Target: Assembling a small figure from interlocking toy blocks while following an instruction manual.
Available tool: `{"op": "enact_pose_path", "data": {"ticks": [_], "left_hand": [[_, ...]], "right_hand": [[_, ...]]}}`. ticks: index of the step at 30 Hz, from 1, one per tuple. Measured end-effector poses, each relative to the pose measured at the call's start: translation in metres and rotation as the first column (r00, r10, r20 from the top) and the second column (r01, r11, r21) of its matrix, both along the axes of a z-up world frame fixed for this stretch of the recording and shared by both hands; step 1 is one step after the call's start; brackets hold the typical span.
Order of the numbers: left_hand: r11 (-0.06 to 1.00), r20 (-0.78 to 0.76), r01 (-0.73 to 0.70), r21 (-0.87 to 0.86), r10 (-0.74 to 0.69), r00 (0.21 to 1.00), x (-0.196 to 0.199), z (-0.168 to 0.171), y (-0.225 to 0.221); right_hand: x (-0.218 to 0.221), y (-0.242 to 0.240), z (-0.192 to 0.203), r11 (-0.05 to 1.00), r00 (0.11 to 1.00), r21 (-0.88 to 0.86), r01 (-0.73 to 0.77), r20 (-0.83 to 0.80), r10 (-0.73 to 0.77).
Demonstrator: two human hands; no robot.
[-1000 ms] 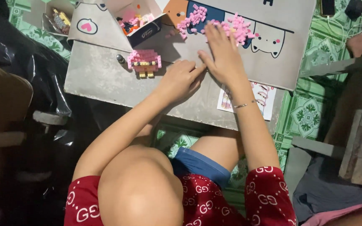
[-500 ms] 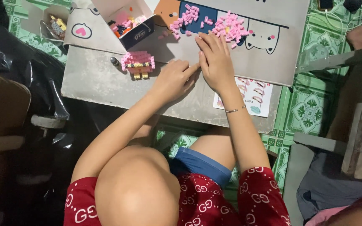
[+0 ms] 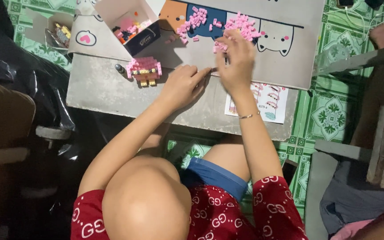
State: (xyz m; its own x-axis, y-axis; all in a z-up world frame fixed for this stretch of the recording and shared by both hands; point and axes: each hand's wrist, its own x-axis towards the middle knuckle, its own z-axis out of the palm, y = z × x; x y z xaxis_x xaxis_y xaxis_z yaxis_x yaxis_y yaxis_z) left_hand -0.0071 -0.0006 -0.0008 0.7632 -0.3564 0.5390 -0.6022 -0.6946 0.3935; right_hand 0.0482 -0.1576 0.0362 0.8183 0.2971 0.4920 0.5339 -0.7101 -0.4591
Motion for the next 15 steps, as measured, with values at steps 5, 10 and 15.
{"op": "enact_pose_path", "data": {"ticks": [5,10,15], "left_hand": [[1.0,-0.04,0.0,-0.012,0.0,0.999,-0.004,0.006,0.0],[0.998,-0.069,0.002,-0.059,-0.006,0.998,-0.005,0.015,0.0],[0.992,-0.096,-0.066,-0.106,0.055,0.994,0.007,0.002,-0.007]], "right_hand": [[0.052,-0.017,-0.009,0.993,0.994,-0.048,0.109,-0.006,-0.109],[0.078,-0.017,-0.007,0.981,0.991,-0.194,-0.029,-0.133,0.003],[0.087,-0.012,-0.006,0.94,0.994,-0.328,-0.1,-0.067,0.082]]}}
